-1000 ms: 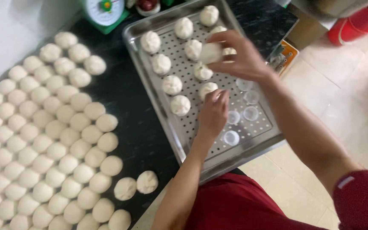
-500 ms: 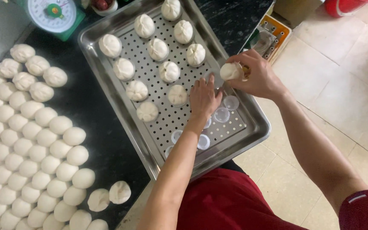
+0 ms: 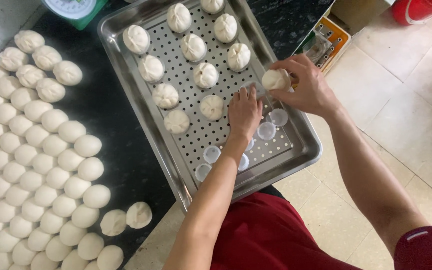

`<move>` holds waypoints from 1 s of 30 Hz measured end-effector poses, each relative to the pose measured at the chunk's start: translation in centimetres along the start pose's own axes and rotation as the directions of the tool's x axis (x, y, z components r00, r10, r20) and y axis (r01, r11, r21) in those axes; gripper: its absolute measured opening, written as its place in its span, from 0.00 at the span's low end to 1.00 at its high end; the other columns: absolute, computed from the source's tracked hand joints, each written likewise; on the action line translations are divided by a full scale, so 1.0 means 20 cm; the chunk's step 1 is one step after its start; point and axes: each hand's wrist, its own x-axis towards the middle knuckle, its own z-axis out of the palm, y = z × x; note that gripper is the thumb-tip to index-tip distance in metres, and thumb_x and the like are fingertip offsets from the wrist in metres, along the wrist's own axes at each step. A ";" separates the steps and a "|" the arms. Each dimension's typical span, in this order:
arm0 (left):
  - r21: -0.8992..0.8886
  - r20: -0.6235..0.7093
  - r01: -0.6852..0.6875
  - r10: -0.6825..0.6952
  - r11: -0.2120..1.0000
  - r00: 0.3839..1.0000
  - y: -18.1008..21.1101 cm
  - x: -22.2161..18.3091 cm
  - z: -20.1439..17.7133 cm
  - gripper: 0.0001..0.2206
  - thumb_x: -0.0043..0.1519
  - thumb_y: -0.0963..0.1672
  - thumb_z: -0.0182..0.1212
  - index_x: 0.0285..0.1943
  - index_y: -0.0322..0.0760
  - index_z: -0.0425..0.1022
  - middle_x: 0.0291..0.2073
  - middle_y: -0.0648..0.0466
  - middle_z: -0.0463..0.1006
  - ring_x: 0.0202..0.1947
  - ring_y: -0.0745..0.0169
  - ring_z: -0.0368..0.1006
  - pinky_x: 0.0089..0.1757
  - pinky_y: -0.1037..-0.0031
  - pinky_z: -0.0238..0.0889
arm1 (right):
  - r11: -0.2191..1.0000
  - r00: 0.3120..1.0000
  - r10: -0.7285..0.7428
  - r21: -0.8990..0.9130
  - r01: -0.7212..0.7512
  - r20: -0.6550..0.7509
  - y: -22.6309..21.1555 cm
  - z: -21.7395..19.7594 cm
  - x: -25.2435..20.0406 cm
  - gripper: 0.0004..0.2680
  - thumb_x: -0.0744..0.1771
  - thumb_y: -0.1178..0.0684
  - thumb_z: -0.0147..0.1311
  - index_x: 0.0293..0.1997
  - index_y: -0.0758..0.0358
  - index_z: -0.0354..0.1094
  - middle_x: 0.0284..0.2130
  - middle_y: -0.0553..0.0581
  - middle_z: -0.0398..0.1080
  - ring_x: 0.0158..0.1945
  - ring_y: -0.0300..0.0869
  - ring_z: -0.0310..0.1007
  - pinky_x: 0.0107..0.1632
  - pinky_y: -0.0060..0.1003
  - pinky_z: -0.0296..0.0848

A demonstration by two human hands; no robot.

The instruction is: Arrange raw buns onto a steaming tray with paper liners.

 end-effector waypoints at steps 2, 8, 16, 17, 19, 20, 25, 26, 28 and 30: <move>0.057 -0.017 -0.042 0.043 0.998 0.999 0.01 0.01 -0.05 0.27 0.61 0.51 0.61 0.68 0.34 0.67 0.47 0.46 0.73 0.47 0.49 0.73 0.47 0.61 0.70 | 0.999 0.999 0.038 -0.017 -0.037 0.020 -0.04 0.00 -0.01 0.22 0.61 0.49 0.72 0.60 0.59 0.71 0.56 0.64 0.66 0.53 0.54 0.76 0.50 0.43 0.83; -0.182 0.062 0.031 -0.020 0.983 0.998 0.05 -0.02 -0.26 0.34 0.61 0.54 0.66 0.70 0.28 0.64 0.44 0.42 0.71 0.43 0.48 0.72 0.42 0.62 0.70 | 0.994 0.999 0.014 -0.107 -0.010 0.042 0.00 0.09 0.00 0.23 0.60 0.49 0.72 0.60 0.59 0.72 0.55 0.66 0.66 0.52 0.55 0.75 0.47 0.43 0.81; -0.242 -0.168 0.171 -0.215 0.955 0.962 -0.18 -0.38 -0.36 0.20 0.69 0.49 0.65 0.68 0.39 0.72 0.50 0.49 0.75 0.48 0.56 0.74 0.47 0.64 0.73 | 0.988 0.988 -0.130 -0.071 0.137 0.088 0.04 0.31 0.07 0.21 0.61 0.50 0.71 0.59 0.60 0.73 0.55 0.64 0.68 0.58 0.54 0.72 0.59 0.47 0.76; -0.242 -0.216 0.203 -0.257 0.949 0.942 -0.21 -0.40 -0.39 0.21 0.66 0.48 0.67 0.67 0.40 0.72 0.52 0.48 0.75 0.50 0.55 0.74 0.50 0.64 0.73 | 0.979 0.982 -0.163 -0.107 0.173 0.095 0.03 0.33 0.08 0.21 0.60 0.51 0.71 0.58 0.60 0.74 0.54 0.63 0.69 0.59 0.54 0.72 0.61 0.49 0.74; -0.235 -0.237 0.214 -0.270 0.948 0.933 -0.22 -0.38 -0.44 0.23 0.65 0.47 0.68 0.68 0.37 0.70 0.52 0.45 0.74 0.52 0.52 0.73 0.51 0.62 0.71 | 0.981 0.983 -0.112 -0.143 0.133 0.143 0.03 0.35 0.10 0.22 0.59 0.51 0.71 0.59 0.60 0.74 0.53 0.65 0.68 0.57 0.55 0.70 0.59 0.50 0.73; -0.229 -0.256 0.225 -0.282 0.947 0.925 -0.23 -0.36 -0.47 0.26 0.63 0.46 0.69 0.69 0.34 0.69 0.52 0.42 0.72 0.53 0.49 0.72 0.52 0.59 0.69 | 0.979 0.980 -0.058 -0.182 0.093 0.188 0.02 0.36 0.11 0.23 0.58 0.52 0.71 0.59 0.60 0.74 0.52 0.66 0.67 0.55 0.55 0.69 0.56 0.50 0.72; -0.242 -0.245 0.218 -0.277 0.945 0.929 -0.22 -0.28 -0.48 0.31 0.58 0.46 0.72 0.69 0.30 0.66 0.58 0.35 0.69 0.58 0.39 0.69 0.55 0.53 0.66 | 0.991 0.986 -0.017 -0.125 0.038 0.164 0.05 0.37 0.15 0.23 0.60 0.50 0.70 0.61 0.58 0.72 0.53 0.63 0.66 0.56 0.52 0.69 0.58 0.47 0.73; -0.223 -0.249 0.194 -0.248 0.955 0.936 -0.23 -0.27 -0.47 0.33 0.57 0.46 0.73 0.70 0.29 0.64 0.60 0.33 0.67 0.61 0.36 0.67 0.56 0.51 0.65 | 0.991 0.990 -0.018 -0.132 0.036 0.140 0.06 0.38 0.16 0.22 0.60 0.50 0.70 0.61 0.58 0.72 0.53 0.63 0.66 0.57 0.52 0.68 0.58 0.46 0.74; -0.236 -0.232 0.194 -0.249 0.952 0.940 -0.24 -0.26 -0.42 0.31 0.58 0.45 0.72 0.70 0.31 0.65 0.61 0.35 0.68 0.61 0.36 0.67 0.57 0.52 0.65 | 0.982 0.989 -0.027 -0.179 0.053 0.145 0.06 0.38 0.16 0.23 0.60 0.50 0.70 0.62 0.56 0.72 0.54 0.63 0.65 0.58 0.54 0.67 0.59 0.47 0.73; -0.247 -0.213 0.199 -0.253 0.948 0.944 -0.25 -0.25 -0.40 0.29 0.59 0.44 0.71 0.69 0.33 0.66 0.62 0.37 0.68 0.61 0.36 0.67 0.58 0.52 0.65 | 0.972 0.987 -0.035 -0.224 0.069 0.154 0.04 0.38 0.16 0.24 0.59 0.49 0.71 0.63 0.55 0.72 0.56 0.63 0.64 0.60 0.55 0.66 0.60 0.49 0.72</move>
